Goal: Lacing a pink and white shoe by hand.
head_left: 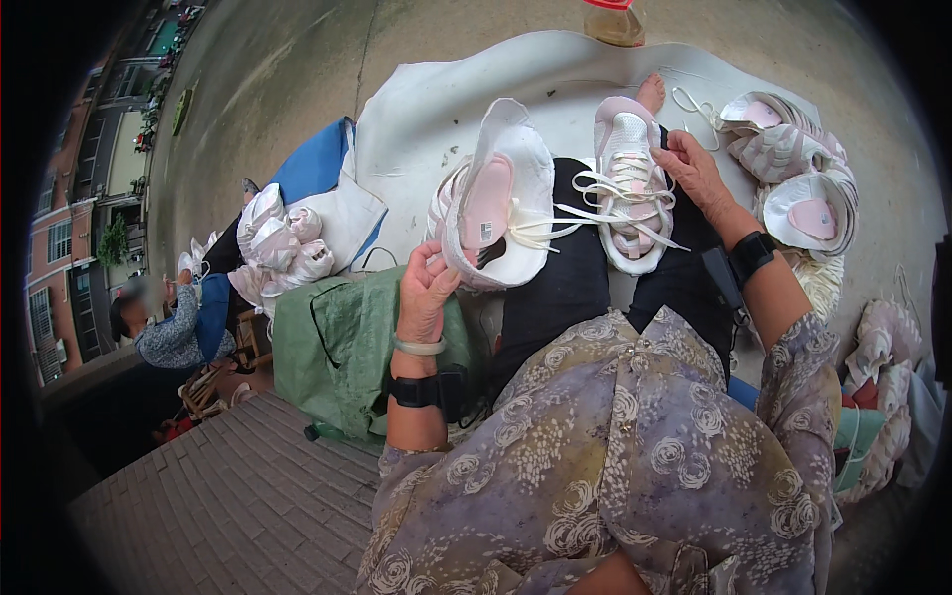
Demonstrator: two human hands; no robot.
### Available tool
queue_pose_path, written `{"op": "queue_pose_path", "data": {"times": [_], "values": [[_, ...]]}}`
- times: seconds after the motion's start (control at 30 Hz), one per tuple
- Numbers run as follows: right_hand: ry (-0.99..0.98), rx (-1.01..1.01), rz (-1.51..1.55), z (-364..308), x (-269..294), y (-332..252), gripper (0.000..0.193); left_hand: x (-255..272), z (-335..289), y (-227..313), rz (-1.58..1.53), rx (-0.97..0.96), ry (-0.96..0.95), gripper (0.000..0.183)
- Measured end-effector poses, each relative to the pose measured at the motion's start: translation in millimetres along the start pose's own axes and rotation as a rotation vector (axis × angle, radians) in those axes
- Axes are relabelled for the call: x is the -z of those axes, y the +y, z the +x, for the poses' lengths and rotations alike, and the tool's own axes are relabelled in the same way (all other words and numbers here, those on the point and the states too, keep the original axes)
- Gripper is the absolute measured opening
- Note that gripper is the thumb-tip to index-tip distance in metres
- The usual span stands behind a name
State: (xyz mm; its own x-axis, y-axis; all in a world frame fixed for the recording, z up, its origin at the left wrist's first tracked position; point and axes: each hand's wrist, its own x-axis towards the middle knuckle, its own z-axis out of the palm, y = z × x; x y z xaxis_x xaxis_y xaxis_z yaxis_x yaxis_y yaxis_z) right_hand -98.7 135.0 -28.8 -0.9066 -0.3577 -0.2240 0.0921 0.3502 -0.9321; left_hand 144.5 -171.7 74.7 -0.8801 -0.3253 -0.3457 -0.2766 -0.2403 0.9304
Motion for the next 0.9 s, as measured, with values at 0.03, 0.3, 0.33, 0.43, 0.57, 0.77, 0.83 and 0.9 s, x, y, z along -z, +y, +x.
{"op": "queue_pose_path", "data": {"times": [0.03,0.3,0.33,0.43,0.57,0.77,0.83,0.9], "values": [[-0.003,0.073,-0.076,8,-5,-1,0.062,1,-2,-3,0.001,0.004,0.006,0.063],[-0.136,-0.104,-0.135,38,-18,-14,0.087,-25,-2,-2,-0.274,0.056,-0.17,0.06],[-0.166,-0.111,-0.056,41,-18,-11,0.085,-32,-1,2,-0.293,0.028,-0.183,0.062],[-0.206,-0.088,0.07,45,-21,-2,0.077,-54,-2,12,-0.238,-0.01,-0.185,0.056],[-0.2,-0.034,0.129,54,-22,16,0.061,-74,3,15,-0.139,-0.022,-0.231,0.051],[-0.287,-0.085,0.236,54,-29,10,0.062,-90,1,8,0.038,0.001,-0.375,0.034],[-0.288,-0.116,0.282,56,-28,13,0.064,-93,5,3,0.083,-0.029,-0.41,0.028],[-0.303,-0.141,0.328,58,-28,14,0.067,-91,10,5,0.136,0.034,-0.567,0.027]]}}
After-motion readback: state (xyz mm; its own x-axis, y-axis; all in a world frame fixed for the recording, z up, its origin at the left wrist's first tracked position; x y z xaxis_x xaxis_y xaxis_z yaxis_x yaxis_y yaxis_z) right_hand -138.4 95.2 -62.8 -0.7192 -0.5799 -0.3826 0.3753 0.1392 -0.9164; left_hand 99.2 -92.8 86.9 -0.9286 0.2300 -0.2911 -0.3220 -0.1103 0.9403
